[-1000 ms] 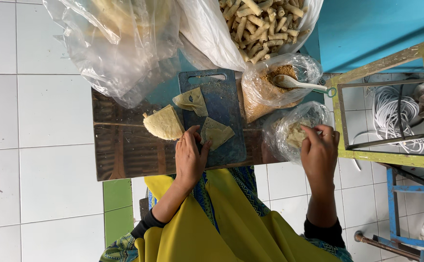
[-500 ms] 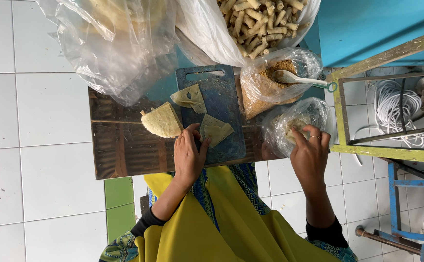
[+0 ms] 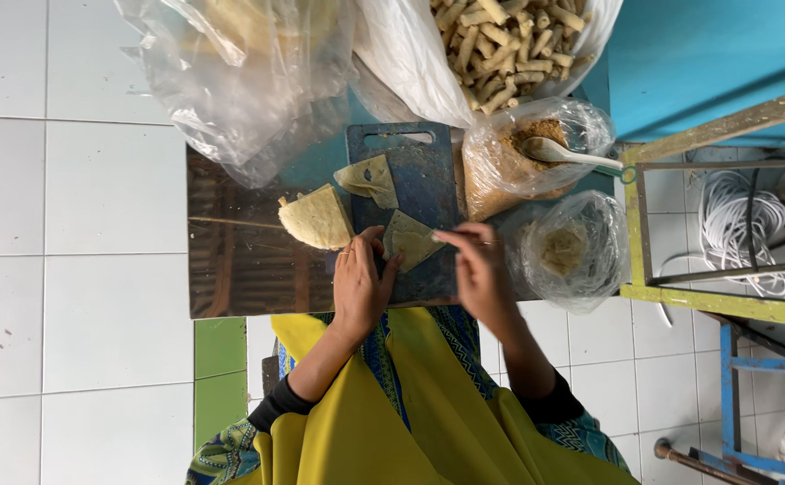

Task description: The person sits at a table and fills triangular dough wrappers with brown filling, scooping the filling with a spoon from a plastic bag and placing it onto each wrapper. They fold and press the filled wrappers by hand and set the finished pieces on the table.

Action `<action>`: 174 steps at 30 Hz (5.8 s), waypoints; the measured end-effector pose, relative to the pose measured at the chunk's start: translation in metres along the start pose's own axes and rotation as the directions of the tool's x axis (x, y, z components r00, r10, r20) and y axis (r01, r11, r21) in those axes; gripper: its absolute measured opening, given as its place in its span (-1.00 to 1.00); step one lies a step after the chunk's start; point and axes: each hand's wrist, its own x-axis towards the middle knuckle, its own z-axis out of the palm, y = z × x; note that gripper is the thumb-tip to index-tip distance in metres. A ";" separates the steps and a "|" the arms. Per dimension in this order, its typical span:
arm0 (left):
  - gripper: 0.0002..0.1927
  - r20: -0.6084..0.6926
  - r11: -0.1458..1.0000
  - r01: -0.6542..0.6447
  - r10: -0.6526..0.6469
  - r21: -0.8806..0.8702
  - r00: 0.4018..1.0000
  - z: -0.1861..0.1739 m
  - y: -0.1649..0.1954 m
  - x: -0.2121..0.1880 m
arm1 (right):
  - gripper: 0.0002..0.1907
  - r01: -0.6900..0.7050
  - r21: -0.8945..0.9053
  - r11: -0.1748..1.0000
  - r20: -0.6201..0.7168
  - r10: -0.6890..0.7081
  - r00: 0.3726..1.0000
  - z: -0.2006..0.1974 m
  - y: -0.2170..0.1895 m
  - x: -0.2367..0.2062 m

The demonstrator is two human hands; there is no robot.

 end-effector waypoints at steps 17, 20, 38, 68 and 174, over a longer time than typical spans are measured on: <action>-0.48 -0.006 1.000 -0.008 0.008 0.007 1.000 0.005 0.001 -0.001 | -0.35 0.320 -0.349 0.881 0.231 -0.250 0.940 0.022 -0.027 0.042; -0.48 -0.021 1.000 -0.017 0.018 0.012 1.000 0.006 0.002 0.000 | -0.33 0.270 -0.279 0.922 0.263 -0.197 0.944 0.019 -0.024 0.047; -0.46 0.012 1.000 0.004 -0.004 0.000 1.000 0.004 0.004 0.000 | -0.33 0.284 -0.609 0.740 0.174 -0.225 0.959 0.004 -0.016 0.042; -0.50 -0.013 1.000 -0.023 0.023 0.000 1.000 0.006 0.003 0.002 | -0.29 0.518 -0.632 0.576 0.303 -0.431 0.850 0.006 0.012 0.060; -0.61 -0.058 0.999 -0.005 0.003 -0.032 0.998 0.000 0.004 0.001 | -0.89 -0.165 0.149 0.975 -0.120 0.184 0.976 -0.011 -0.004 0.016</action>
